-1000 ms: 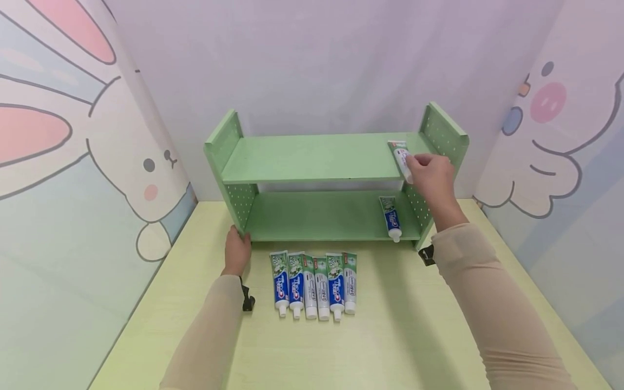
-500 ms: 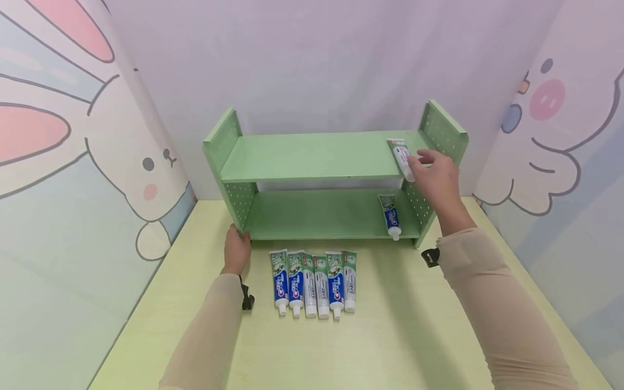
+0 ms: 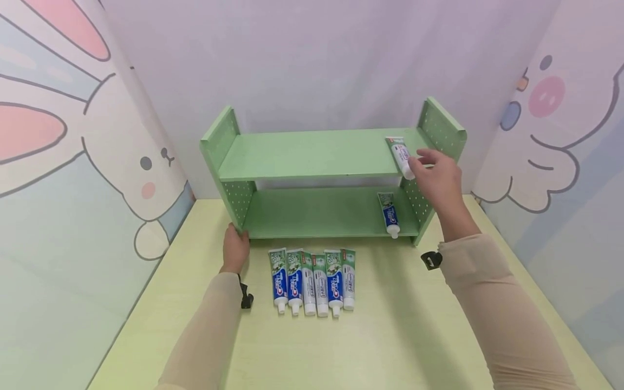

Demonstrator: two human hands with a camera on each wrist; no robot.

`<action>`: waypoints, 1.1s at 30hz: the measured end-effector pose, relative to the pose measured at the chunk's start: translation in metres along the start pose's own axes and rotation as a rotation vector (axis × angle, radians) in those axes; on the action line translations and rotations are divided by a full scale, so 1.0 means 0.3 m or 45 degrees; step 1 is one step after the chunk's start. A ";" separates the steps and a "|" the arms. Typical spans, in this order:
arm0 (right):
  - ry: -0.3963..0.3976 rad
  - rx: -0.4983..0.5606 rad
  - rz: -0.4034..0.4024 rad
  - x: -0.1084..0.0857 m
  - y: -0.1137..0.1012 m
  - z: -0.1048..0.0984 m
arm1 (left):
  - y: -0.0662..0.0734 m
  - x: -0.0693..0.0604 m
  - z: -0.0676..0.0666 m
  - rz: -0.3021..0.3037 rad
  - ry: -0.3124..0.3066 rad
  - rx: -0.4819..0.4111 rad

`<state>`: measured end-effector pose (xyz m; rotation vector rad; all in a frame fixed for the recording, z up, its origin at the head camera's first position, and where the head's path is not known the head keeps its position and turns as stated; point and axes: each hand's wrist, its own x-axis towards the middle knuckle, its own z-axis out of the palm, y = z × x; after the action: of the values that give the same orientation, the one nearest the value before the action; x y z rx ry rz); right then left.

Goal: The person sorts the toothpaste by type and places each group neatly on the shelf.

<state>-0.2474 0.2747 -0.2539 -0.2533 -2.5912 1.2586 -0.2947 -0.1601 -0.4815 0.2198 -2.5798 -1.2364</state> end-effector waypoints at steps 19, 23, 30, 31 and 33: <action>-0.021 -0.011 -0.014 -0.060 0.033 -0.006 | 0.000 0.003 0.006 -0.002 0.003 -0.008; -0.022 -0.001 -0.013 -0.076 0.042 0.001 | 0.001 0.003 0.005 0.003 0.004 -0.011; -0.007 -0.024 -0.062 -0.100 0.070 0.015 | -0.004 0.004 0.008 0.008 0.008 -0.021; -0.008 -0.027 -0.063 -0.104 0.074 0.018 | -0.004 0.004 0.008 0.008 0.009 -0.022; -0.016 -0.025 -0.059 -0.110 0.082 0.026 | -0.003 0.004 0.009 0.012 0.010 -0.021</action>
<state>-0.2171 0.2752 -0.2829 -0.1880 -2.6057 1.2231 -0.2968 -0.1590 -0.4835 0.2082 -2.5601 -1.2499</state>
